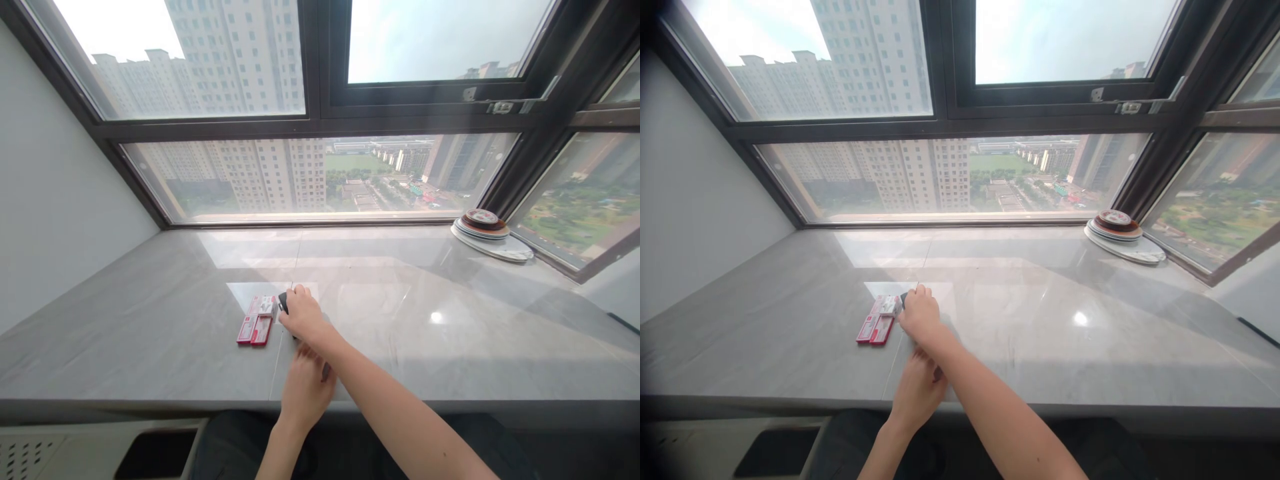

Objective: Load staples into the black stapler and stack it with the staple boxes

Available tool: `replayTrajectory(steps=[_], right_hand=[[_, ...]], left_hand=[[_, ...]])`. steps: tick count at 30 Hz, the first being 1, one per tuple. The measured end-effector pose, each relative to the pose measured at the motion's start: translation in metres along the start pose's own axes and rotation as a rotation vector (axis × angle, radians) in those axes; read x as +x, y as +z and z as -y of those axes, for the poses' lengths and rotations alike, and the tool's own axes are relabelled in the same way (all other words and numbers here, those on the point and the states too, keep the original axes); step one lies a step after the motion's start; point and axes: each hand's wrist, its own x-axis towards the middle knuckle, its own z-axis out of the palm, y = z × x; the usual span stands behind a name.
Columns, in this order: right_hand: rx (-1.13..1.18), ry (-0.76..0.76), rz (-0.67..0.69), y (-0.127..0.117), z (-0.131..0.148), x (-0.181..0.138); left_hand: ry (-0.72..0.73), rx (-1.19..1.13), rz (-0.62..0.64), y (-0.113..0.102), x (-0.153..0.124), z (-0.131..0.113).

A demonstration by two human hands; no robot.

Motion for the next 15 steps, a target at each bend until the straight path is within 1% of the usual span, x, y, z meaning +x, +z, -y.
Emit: replayTrajectory(steps=[2, 4, 6, 8, 11, 15], right_hand=[[-0.018, -0.02, -0.009, -0.02, -0.026, -0.017], [-0.024, -0.022, -0.021, -0.039, -0.054, -0.041], [-0.003, 0.018, -0.075, -0.053, -0.077, -0.066], [0.034, 0.065, -0.141, -0.058, -0.092, -0.088], [0.068, 0.124, -0.256, -0.052, -0.095, -0.104], [0.041, 0.273, -0.397, -0.038, -0.084, -0.099]], left_hand=[[-0.061, -0.04, -0.056, -0.008, 0.001, -0.006], [-0.107, -0.03, -0.098, -0.011, 0.002, -0.01], [-0.117, 0.02, -0.109, -0.007, 0.006, -0.011], [-0.082, 0.091, -0.082, 0.0, 0.013, -0.012], [-0.002, 0.157, -0.011, 0.011, 0.026, -0.011], [0.047, 0.165, 0.05, 0.015, 0.039, -0.007]])
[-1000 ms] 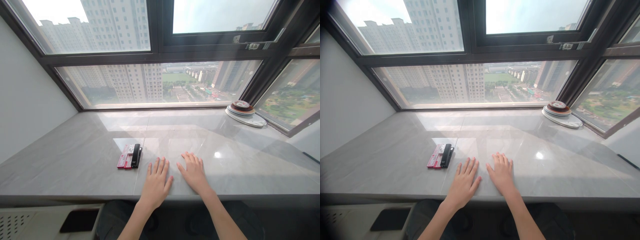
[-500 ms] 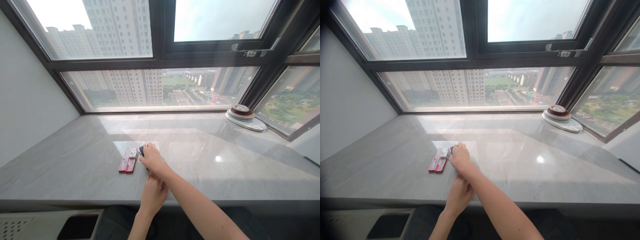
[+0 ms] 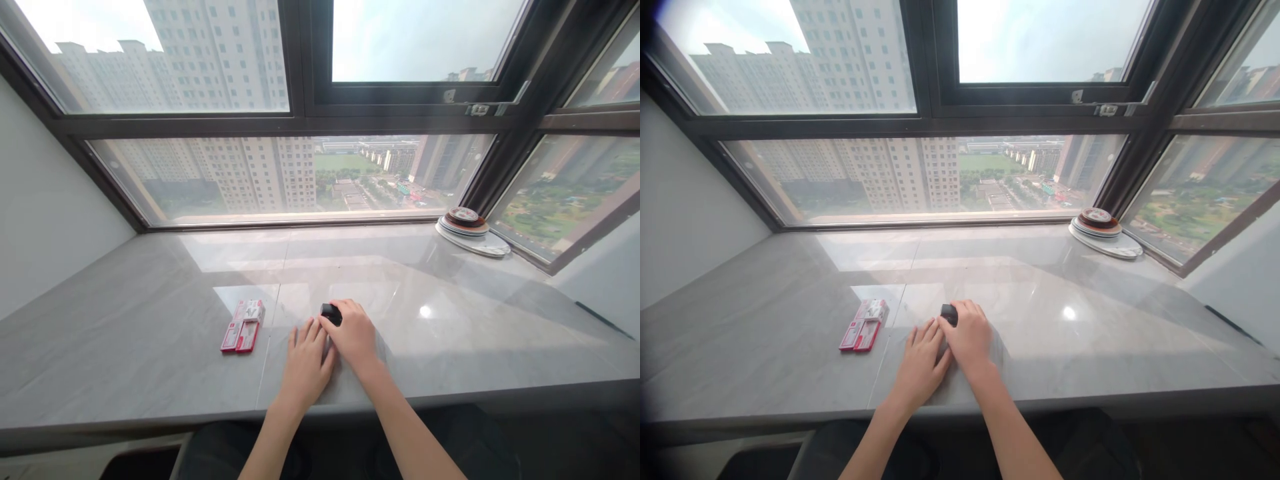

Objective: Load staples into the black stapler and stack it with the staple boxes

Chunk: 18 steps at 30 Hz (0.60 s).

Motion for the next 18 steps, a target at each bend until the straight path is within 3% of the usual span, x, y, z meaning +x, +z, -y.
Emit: replayTrajectory(steps=[5, 8, 13, 18], right_hand=[[0.069, 0.103, -0.083, 0.003, 0.008, 0.008], [0.33, 0.174, -0.171, -0.006, -0.002, 0.012], [0.912, 0.428, -0.275, -0.02, -0.05, 0.017], [1.109, 0.617, -0.167, -0.035, -0.098, 0.006]], left_hand=[[0.029, 0.018, -0.01, 0.0, 0.002, 0.004], [0.025, 0.029, -0.046, 0.003, 0.001, 0.002], [-0.017, 0.033, -0.064, 0.005, 0.0, -0.001], [-0.017, 0.005, -0.062, 0.005, -0.001, -0.003]])
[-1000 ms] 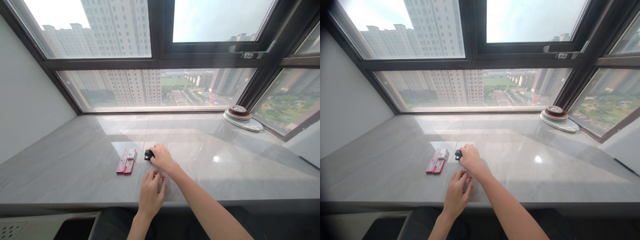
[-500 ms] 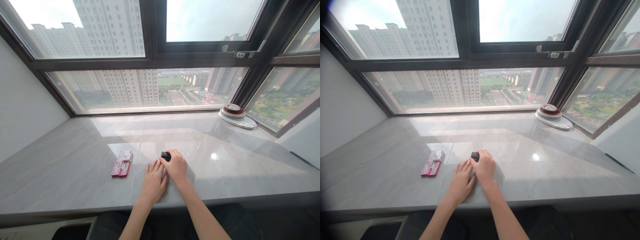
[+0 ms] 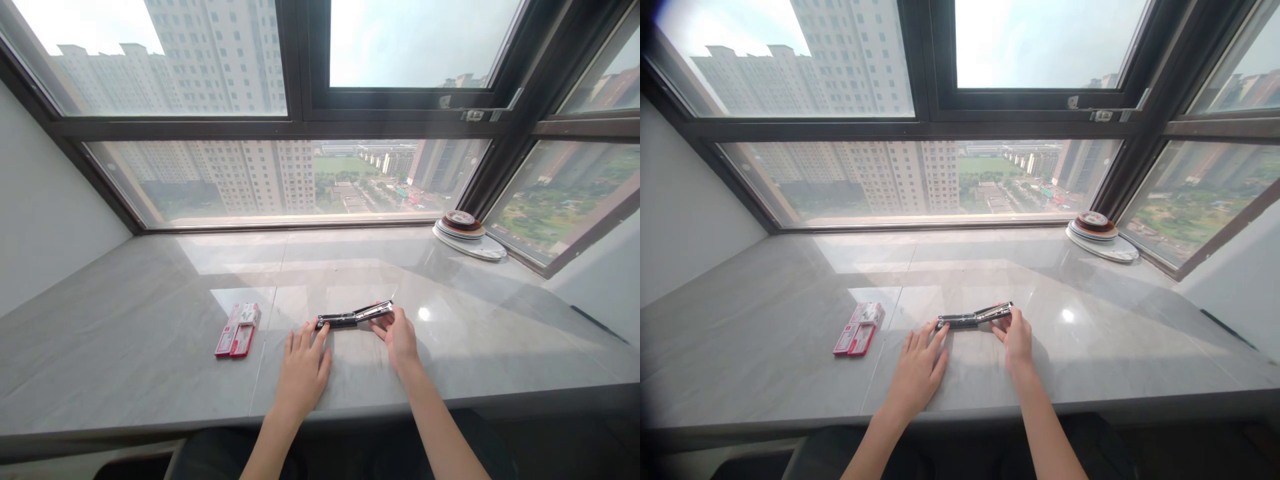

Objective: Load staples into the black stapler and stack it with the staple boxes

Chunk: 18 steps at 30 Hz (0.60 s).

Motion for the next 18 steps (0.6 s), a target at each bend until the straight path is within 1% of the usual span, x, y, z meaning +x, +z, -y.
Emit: replayTrajectory(steps=[4, 6, 8, 10, 12, 13, 14, 16, 18], right_hand=[[-0.049, -0.033, 0.098, -0.021, 0.002, -0.017], [-0.054, -0.065, 0.072, -0.027, 0.002, -0.031], [-0.08, -0.091, 0.002, -0.032, 0.001, -0.046], [-0.168, -0.095, -0.015, -0.035, -0.001, -0.058], [-0.296, -0.085, 0.06, -0.037, -0.002, -0.065], [-0.357, -0.081, 0.109, -0.037, -0.003, -0.068], [-0.407, -0.08, 0.154, -0.037, -0.003, -0.069], [-0.474, -0.087, 0.211, -0.036, -0.003, -0.068], [-0.523, -0.078, 0.26, -0.035, -0.002, -0.066]], left_hand=[[-0.003, -0.083, 0.006, -0.005, -0.003, 0.003], [-0.045, -0.094, -0.033, -0.012, -0.006, 0.01], [-0.182, -0.026, -0.139, -0.021, -0.013, 0.024], [-0.387, 0.094, -0.26, -0.03, -0.021, 0.042], [-0.54, 0.193, -0.312, -0.037, -0.032, 0.062], [-0.57, 0.219, -0.307, -0.04, -0.037, 0.07], [-0.569, 0.23, -0.291, -0.042, -0.043, 0.077], [-0.519, 0.21, -0.254, -0.043, -0.051, 0.083], [-0.43, 0.126, -0.211, -0.042, -0.055, 0.08]])
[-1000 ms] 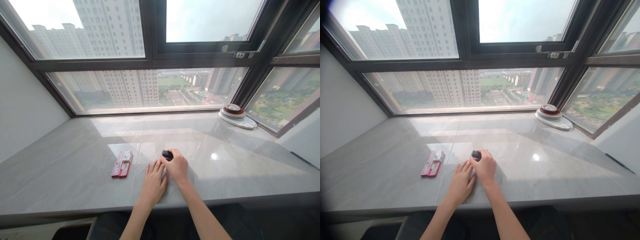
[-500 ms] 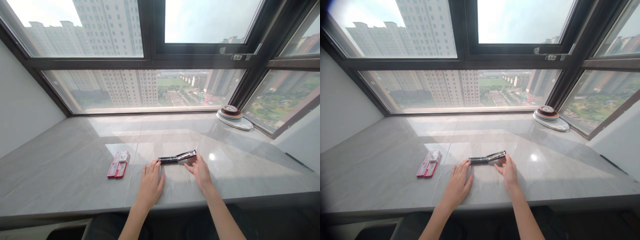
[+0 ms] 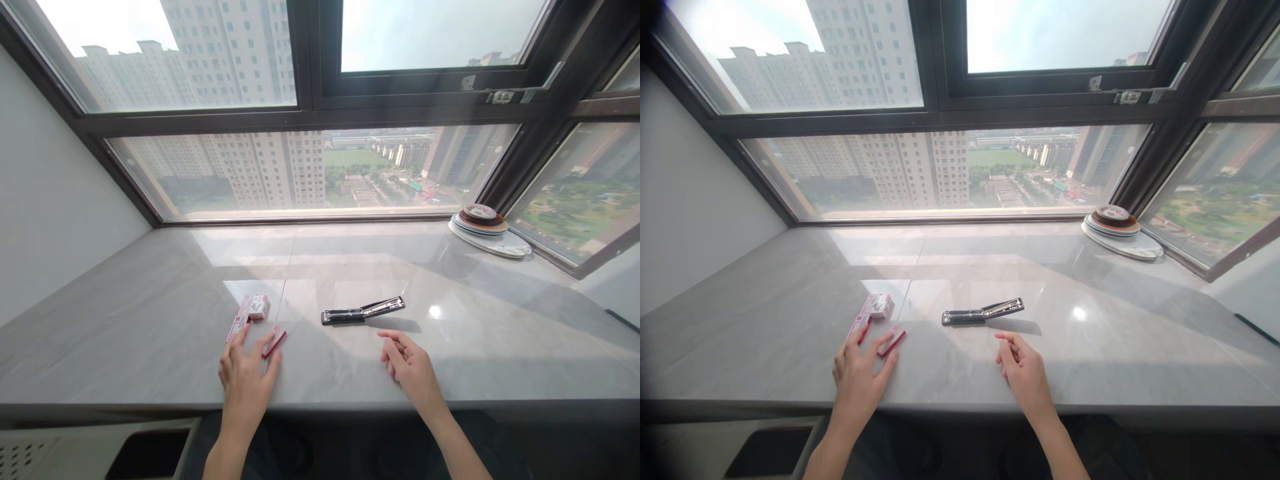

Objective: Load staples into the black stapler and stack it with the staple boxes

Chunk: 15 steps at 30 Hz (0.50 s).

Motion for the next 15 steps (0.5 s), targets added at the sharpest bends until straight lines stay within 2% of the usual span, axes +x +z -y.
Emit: replayTrajectory(steps=[4, 9, 12, 15], right_hand=[[-0.116, 0.062, 0.192, 0.002, 0.008, 0.007], [-0.135, 0.093, 0.484, 0.011, 0.029, 0.015], [-0.155, 0.104, 0.5, 0.014, 0.037, 0.021], [-0.206, 0.123, 0.475, 0.009, 0.036, 0.027]], left_hand=[[0.224, -0.305, 0.219, 0.003, -0.003, -0.03], [0.317, -0.536, 0.384, 0.013, 0.01, -0.086], [0.369, -0.603, 0.449, 0.018, 0.019, -0.1], [0.373, -0.637, 0.47, 0.02, 0.021, -0.097]])
